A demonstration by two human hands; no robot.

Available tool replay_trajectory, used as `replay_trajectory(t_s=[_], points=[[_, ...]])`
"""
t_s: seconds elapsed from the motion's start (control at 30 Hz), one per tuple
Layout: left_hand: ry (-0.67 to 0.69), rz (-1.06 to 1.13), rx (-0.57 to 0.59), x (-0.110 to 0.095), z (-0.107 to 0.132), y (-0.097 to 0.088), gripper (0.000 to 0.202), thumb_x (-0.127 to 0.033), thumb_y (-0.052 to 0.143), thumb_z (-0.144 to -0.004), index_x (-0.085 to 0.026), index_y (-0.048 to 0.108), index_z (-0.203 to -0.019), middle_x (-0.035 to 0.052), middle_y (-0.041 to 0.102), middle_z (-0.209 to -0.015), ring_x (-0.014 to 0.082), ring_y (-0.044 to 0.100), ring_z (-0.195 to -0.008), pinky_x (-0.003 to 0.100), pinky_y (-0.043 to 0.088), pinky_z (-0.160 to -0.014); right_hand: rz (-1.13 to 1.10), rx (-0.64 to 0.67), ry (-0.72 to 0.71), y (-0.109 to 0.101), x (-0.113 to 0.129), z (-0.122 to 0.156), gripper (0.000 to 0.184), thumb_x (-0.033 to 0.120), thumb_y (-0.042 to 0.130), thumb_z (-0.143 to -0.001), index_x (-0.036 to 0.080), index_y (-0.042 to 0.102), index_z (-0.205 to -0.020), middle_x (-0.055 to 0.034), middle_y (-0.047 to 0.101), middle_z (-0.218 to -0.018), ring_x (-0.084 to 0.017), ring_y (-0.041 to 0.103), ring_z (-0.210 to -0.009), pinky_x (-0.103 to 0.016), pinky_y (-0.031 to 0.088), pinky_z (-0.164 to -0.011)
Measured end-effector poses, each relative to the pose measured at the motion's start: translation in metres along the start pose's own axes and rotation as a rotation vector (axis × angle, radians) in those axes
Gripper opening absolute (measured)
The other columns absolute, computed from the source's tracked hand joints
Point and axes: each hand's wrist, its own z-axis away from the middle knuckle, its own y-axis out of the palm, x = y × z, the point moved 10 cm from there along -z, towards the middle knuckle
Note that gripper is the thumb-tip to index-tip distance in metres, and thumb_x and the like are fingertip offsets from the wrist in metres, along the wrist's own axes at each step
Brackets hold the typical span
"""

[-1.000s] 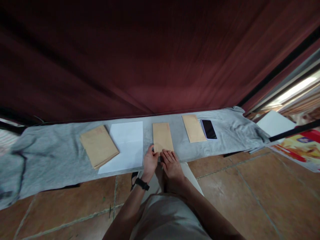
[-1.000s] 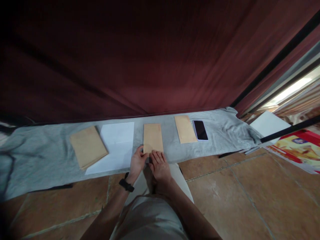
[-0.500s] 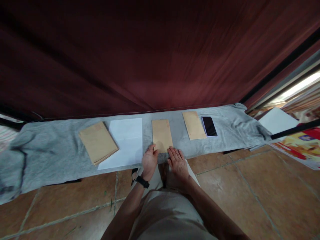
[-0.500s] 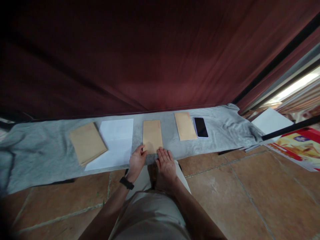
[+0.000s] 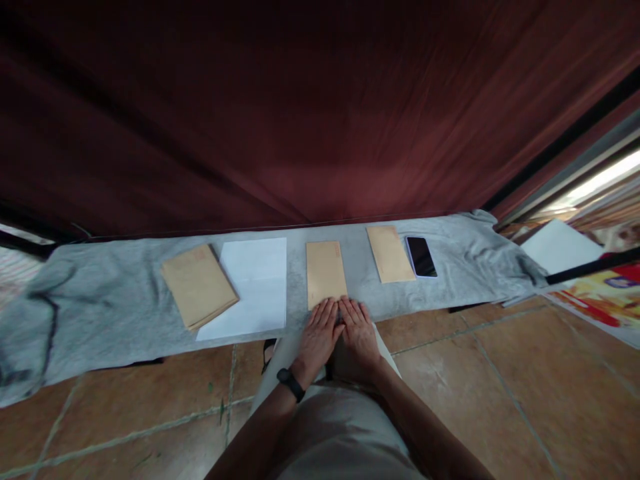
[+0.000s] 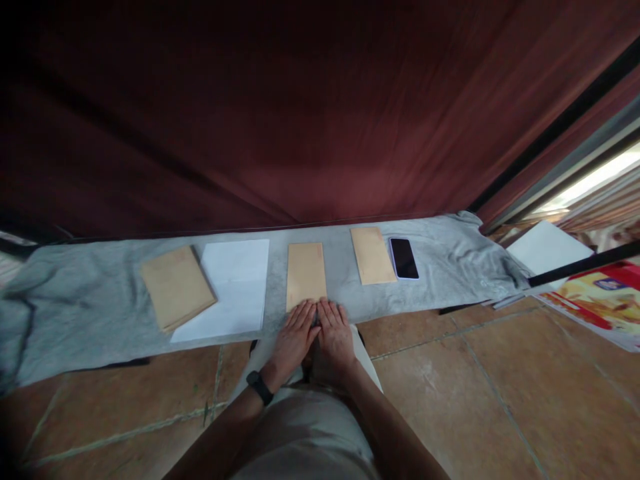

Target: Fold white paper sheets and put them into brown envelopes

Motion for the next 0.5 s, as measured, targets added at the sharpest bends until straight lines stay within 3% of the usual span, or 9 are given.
replay_trajectory(t_s=[0.27, 0.5], points=[[-0.018, -0.1, 0.02, 0.001, -0.002, -0.001, 0.053, -0.037, 0.038, -0.104, -0.01, 0.044, -0.15, 0.0136, 0.046, -0.157, 0.0258, 0.038, -0.148, 0.045, 0.032, -0.123, -0.08, -0.056, -0.004, -0.005, -0.01, 0.001, 0.054, 0.015, 0.038, -0.1, 0.015, 0.04, -0.154, -0.0103, 0.049, -0.154, -0.022, 0.042, -0.145, -0.047, 0.03, -0.123], [0.037, -0.148, 0.048, -0.014, -0.016, 0.011, 0.053, -0.023, 0.034, -0.102, -0.007, 0.04, -0.153, 0.0124, 0.04, -0.161, 0.0235, 0.032, -0.151, 0.043, 0.025, -0.126, -0.154, -0.095, -0.026, -0.009, -0.018, -0.002, 0.051, 0.014, 0.037, -0.099, 0.014, 0.047, -0.149, -0.0121, 0.055, -0.15, -0.022, 0.049, -0.141, -0.047, 0.036, -0.12]])
